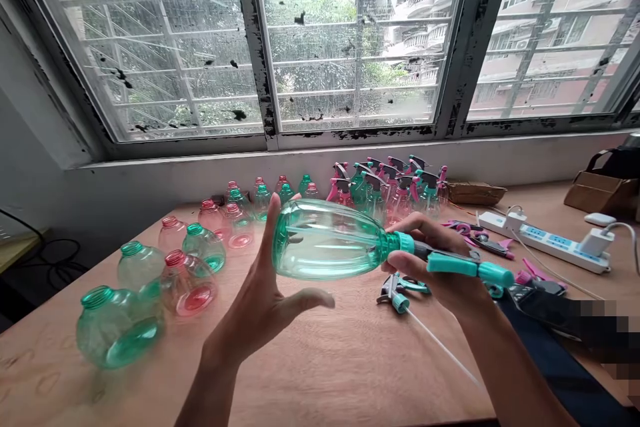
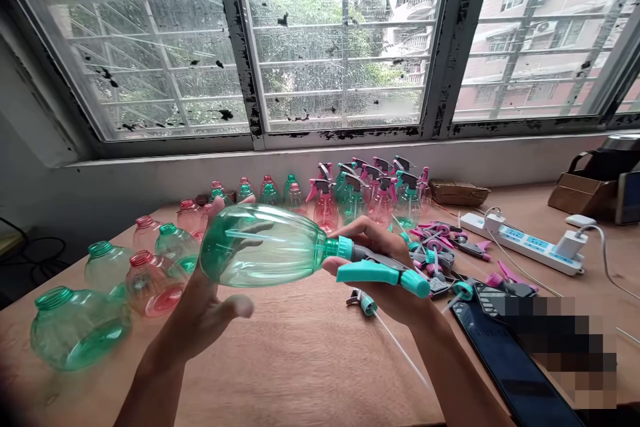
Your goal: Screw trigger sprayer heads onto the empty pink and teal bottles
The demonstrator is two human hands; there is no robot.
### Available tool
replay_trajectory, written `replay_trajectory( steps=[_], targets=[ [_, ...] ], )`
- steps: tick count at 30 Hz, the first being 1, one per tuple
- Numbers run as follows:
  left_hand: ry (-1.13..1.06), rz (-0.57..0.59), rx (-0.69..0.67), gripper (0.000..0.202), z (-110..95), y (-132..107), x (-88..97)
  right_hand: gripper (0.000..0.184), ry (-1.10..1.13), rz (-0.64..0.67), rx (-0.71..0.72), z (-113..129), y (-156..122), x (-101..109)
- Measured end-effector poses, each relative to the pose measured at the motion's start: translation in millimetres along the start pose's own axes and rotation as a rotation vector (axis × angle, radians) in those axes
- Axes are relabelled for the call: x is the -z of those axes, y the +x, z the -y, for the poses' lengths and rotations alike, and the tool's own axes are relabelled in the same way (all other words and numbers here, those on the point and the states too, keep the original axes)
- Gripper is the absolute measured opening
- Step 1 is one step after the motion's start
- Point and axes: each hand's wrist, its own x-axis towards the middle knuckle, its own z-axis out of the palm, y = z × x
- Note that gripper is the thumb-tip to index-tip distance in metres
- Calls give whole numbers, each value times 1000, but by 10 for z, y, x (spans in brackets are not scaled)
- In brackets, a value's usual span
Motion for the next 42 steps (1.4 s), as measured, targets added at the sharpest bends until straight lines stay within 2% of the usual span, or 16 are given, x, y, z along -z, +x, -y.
replay_trajectory(
  steps=[3,5,9,13,17,20,25,28,31,35,39,42],
  targets=[
    [-78,1,8,104,-71,7,3,27,33,44,27,-35,8,13],
    [-53,3,12,99,-87,9,10,26,84,60,45,-46,20,13],
    [-28,46,5,107,-26,-12,7,26,134,40,47,-59,42,11],
    [-71,52,-93,109,7,-37,-25,27,134,24,42,-55,35,-4],
    [-66,10,-8,123,-42,-25,-52,33,148,15,15,-25,15,-41],
    [-88,-3,22,110,-64,-3,-55,31,164,15,20,-17,13,-52],
    [-40,60,16,114,-14,-2,-34,27,196,37,11,-33,32,-14],
    [-26,84,-50,106,19,-17,-29,27,208,54,14,-35,38,16],
    [-7,55,-117,104,16,-22,-37,25,194,60,24,-32,39,30],
    [85,-3,-11,122,-29,4,-45,24,124,71,43,-40,46,19],
    [102,-52,12,110,-55,34,-44,25,121,55,38,-57,61,-8],
    [90,-46,-3,112,-37,32,-46,25,100,32,30,-58,66,-11]
  ],
)
